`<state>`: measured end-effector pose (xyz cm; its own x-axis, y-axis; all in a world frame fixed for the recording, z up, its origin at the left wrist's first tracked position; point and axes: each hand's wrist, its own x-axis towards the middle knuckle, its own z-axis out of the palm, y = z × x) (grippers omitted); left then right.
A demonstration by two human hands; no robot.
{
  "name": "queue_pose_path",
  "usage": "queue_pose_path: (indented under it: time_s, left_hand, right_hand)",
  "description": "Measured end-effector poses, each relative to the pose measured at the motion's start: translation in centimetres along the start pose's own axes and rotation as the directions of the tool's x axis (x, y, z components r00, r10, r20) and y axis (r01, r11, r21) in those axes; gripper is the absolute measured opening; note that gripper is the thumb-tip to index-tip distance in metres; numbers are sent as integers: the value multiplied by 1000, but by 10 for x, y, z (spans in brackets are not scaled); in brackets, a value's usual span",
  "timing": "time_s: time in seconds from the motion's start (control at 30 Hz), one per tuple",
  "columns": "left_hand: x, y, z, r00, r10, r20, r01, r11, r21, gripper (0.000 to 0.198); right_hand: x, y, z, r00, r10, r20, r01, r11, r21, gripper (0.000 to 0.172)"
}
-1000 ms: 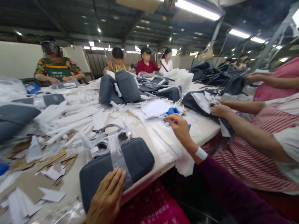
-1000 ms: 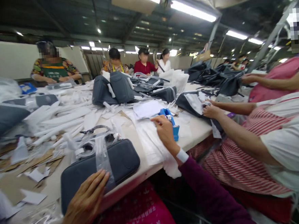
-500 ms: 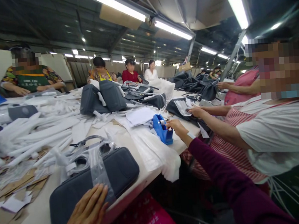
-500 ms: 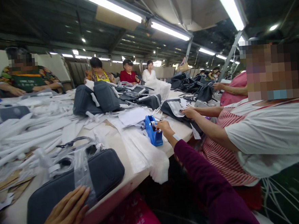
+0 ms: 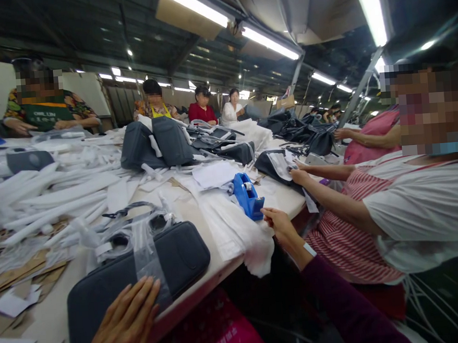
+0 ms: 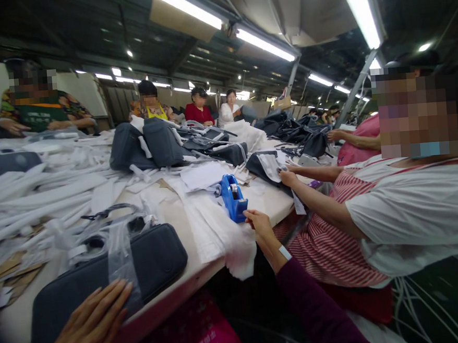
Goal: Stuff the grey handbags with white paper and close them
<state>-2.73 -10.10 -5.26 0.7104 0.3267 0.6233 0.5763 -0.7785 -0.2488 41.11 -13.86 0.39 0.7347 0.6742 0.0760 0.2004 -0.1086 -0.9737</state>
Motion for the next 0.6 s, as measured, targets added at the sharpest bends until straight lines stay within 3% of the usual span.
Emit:
queue_pose_path:
  time_s: [0.17,0.23,0.27,0.3,0.37,0.43,0.5,0.53,0.6]
  left_hand:
    - [1,0,-2,1000,-2,-18,2,1000,2,45]
    - [3,5,-8,999,-30,-17,30,999,-19,43]
    - [5,8,-12,999,-53,-12,53,998,-35,42]
    - [8,10,-17,995,-94,-24,93,994,-55,39]
    - [13,16,-25,988,-155,0,155,984,-86,38]
    - [15,19,-28,981,-188,52,192,976,-106,37]
    - [15,21,-29,975,-205,90,215,970,-113,37]
    - [14,21,-29,973,-209,101,220,968,-116,38]
    - [13,22,-29,971,-213,107,226,967,-120,38]
  right_hand:
    - [1,-4,-24,993,-101,-61,84,969,-234,17]
    - [-13,-25,-26,966,-252,60,250,845,-473,13]
    - [-22,-40,-22,915,-351,199,398,702,-591,15]
    - [-33,-58,-13,822,-417,387,566,529,-632,17]
    - [-55,-96,17,549,-419,724,836,246,-491,16]
    - [-78,-131,58,220,-301,928,975,92,-202,18]
    - [-100,-157,104,-66,-171,983,997,31,72,20]
    - [-111,-165,126,-163,-121,979,986,0,164,20]
    - [-129,-170,166,-259,-59,964,964,-73,254,19]
